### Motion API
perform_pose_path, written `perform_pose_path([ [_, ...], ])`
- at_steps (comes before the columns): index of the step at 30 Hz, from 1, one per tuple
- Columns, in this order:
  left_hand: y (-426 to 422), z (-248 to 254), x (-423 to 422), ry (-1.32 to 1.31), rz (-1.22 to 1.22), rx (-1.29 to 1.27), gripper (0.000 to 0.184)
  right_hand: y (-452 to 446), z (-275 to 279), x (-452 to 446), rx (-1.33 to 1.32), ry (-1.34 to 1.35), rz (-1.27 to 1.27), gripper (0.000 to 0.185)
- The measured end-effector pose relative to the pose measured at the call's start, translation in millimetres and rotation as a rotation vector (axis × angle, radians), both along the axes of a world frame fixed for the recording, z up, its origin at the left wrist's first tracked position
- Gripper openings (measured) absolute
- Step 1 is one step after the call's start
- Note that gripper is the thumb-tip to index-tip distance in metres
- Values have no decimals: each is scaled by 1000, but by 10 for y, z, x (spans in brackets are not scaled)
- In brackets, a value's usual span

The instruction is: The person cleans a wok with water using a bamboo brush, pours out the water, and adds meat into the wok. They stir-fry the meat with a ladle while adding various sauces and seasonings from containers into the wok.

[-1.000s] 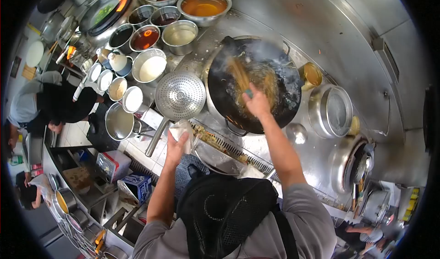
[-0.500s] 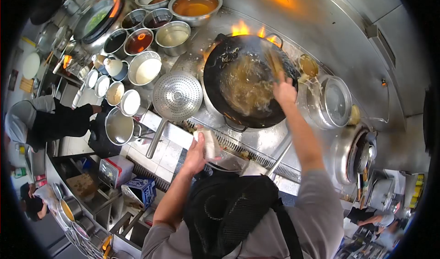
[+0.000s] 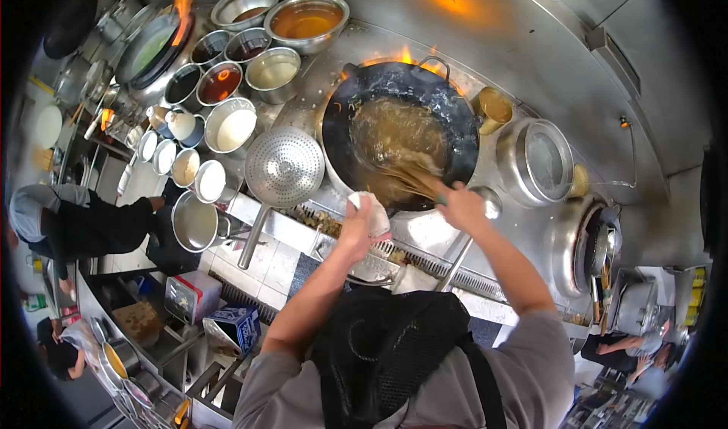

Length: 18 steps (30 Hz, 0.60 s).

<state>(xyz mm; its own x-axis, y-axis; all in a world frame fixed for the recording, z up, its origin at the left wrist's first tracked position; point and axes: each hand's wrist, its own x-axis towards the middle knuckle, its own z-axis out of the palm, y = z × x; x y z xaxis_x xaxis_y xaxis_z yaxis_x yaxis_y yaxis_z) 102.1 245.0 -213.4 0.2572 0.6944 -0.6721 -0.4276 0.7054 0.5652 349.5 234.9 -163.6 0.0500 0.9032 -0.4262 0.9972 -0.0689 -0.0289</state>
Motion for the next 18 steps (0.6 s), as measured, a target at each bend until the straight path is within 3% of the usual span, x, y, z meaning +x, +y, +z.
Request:
perform_pose_path([
  [3, 56, -796, 147, 142, -54, 215, 44, 61, -20, 618, 36, -141, -93, 61],
  [4, 59, -728, 186, 135, 46, 215, 36, 232, -61, 792, 148, -200, -142, 61],
  [7, 72, -996, 152, 269, 13, 343, 33, 958, -341, 854, 316, -209, -247, 62],
  [11, 66, -893, 112, 288, 3, 351, 34, 1564, -745, 11, 466, 139, -349, 65],
  [13, 71, -962, 96, 320, -3, 397, 33, 1667, -1013, -383, 518, 509, -386, 64],
  [16, 75, -950, 84, 193, -32, 366, 34, 1490, -1190, -786, 400, 943, -487, 63],
  [17, 61, -913, 68, 198, -28, 364, 34, 1359, -1123, -815, 396, 947, -484, 63],
  [18, 61, -879, 60, 167, -43, 308, 36, 1228, -1040, -798, 218, 990, -447, 63],
])
